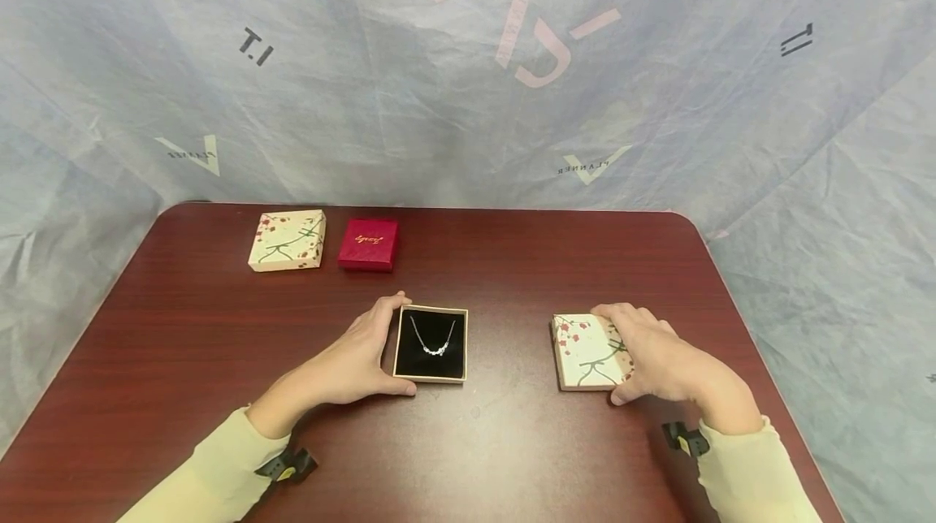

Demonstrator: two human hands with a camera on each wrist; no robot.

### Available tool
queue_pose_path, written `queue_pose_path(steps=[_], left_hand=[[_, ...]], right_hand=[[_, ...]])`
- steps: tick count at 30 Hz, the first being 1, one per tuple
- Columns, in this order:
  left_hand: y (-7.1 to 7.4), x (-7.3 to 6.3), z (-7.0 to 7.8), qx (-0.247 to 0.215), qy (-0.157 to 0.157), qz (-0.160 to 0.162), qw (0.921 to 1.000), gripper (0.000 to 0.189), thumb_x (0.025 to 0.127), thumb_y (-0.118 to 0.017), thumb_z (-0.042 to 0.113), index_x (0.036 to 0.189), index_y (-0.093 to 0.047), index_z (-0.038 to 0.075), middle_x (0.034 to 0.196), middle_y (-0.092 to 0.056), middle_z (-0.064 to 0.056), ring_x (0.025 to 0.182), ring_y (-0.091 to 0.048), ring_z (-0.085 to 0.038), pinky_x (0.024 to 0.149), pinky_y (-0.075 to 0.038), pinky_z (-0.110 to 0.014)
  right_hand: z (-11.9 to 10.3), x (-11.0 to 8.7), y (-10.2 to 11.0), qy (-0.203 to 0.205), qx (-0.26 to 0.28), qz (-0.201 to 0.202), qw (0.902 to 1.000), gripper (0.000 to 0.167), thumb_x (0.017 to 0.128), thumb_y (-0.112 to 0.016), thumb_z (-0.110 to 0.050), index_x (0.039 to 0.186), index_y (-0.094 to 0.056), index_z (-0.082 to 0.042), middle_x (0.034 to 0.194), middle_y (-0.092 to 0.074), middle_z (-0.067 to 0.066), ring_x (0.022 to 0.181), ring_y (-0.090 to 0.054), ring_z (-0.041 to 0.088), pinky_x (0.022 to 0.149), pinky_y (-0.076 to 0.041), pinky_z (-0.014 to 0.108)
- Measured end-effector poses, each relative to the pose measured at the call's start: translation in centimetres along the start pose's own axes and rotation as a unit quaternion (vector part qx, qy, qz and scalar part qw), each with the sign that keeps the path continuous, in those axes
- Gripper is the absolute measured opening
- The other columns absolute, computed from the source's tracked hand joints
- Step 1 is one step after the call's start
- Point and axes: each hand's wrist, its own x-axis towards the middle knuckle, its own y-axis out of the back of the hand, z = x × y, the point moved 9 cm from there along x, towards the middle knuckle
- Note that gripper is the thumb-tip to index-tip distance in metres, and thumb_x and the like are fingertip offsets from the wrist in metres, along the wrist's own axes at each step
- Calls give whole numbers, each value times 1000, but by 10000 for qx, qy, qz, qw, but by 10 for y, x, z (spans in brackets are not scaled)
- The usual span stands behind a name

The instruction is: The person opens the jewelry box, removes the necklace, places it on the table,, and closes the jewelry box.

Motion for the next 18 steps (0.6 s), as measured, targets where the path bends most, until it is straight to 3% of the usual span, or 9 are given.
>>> queue_pose_path(steps=[18], left_hand=[[-5, 0, -7, 258, 149, -246, 9993, 126, 65, -103, 39, 158, -28, -1, 164, -31, -29, 157, -24, -41, 126, -21, -57]], right_hand=[[4, 3, -11, -44, -126, -79, 9999, 127, 52, -107, -27, 155, -36, -6, 140, -54, 17, 127, -51, 41, 98, -42, 65]])
